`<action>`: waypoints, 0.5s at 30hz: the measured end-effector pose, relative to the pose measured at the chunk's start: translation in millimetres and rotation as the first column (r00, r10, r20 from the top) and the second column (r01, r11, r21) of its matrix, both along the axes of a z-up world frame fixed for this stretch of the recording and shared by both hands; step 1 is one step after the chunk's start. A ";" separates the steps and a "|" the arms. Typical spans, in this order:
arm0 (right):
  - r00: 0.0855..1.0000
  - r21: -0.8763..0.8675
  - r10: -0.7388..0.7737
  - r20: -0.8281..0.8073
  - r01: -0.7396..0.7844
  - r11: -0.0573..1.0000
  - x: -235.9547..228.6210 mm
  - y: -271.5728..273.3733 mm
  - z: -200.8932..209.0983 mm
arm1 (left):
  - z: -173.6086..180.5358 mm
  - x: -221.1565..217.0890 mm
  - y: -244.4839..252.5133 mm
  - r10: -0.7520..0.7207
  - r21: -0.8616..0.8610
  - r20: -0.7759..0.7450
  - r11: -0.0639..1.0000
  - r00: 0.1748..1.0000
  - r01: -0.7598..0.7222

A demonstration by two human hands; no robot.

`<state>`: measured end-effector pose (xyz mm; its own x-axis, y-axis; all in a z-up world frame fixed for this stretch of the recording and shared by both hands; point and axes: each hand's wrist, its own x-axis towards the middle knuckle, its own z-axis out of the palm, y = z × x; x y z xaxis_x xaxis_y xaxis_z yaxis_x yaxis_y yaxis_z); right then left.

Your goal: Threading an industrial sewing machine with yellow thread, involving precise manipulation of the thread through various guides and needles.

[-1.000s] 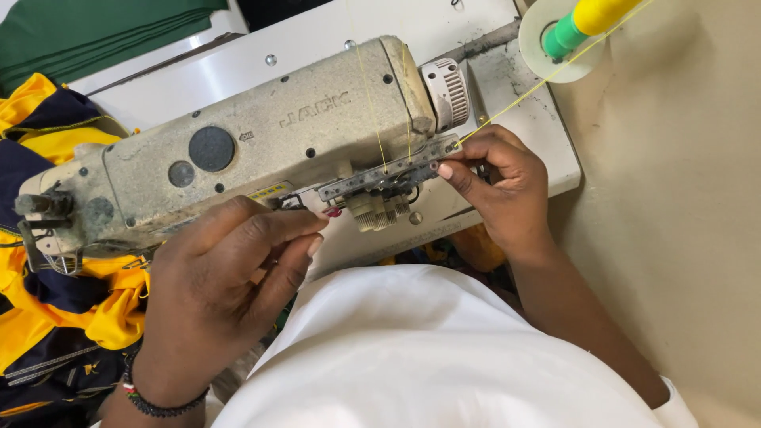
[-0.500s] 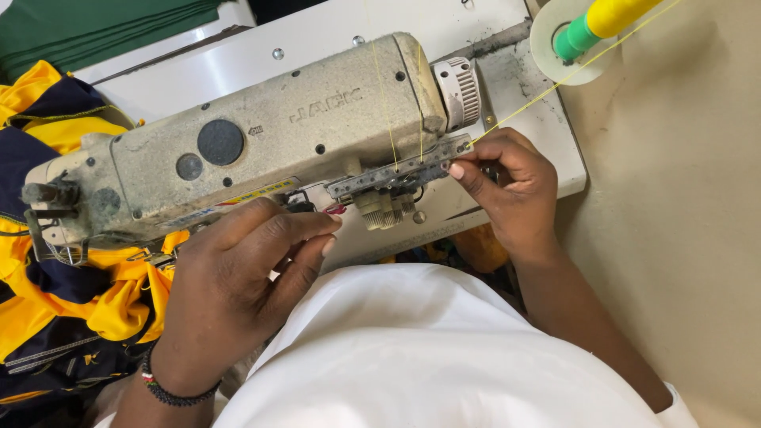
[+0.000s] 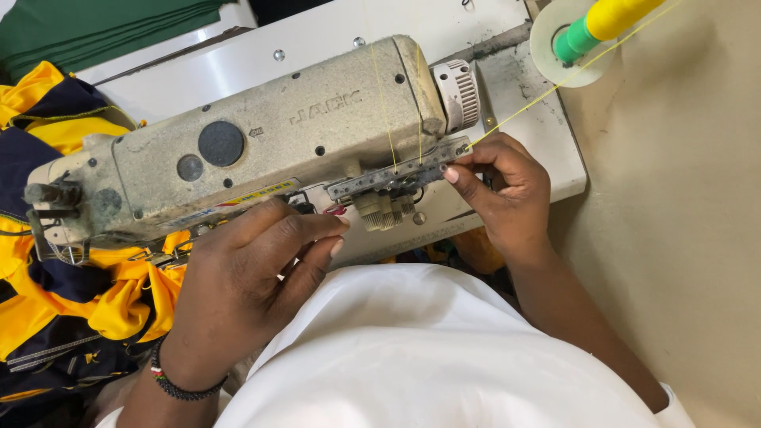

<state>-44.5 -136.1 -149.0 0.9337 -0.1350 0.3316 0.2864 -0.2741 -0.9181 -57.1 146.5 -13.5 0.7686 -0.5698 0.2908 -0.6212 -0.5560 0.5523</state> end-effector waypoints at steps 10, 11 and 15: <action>0.995 0.202 0.043 -0.089 -0.024 0.979 -6.8 3.9 -7.5 | -2.0 -3.1 5.1 0.009 0.004 0.041 1.000 0.999 -0.009; 0.997 0.167 0.024 -0.077 -0.011 0.986 -6.6 3.6 -6.9 | -0.5 -3.0 5.0 -0.004 -0.007 0.024 1.000 1.000 0.004; 0.999 0.076 -0.033 -0.033 0.035 0.996 -6.1 6.0 -9.0 | 2.6 -3.6 6.6 -0.016 -0.012 0.017 1.000 1.000 0.016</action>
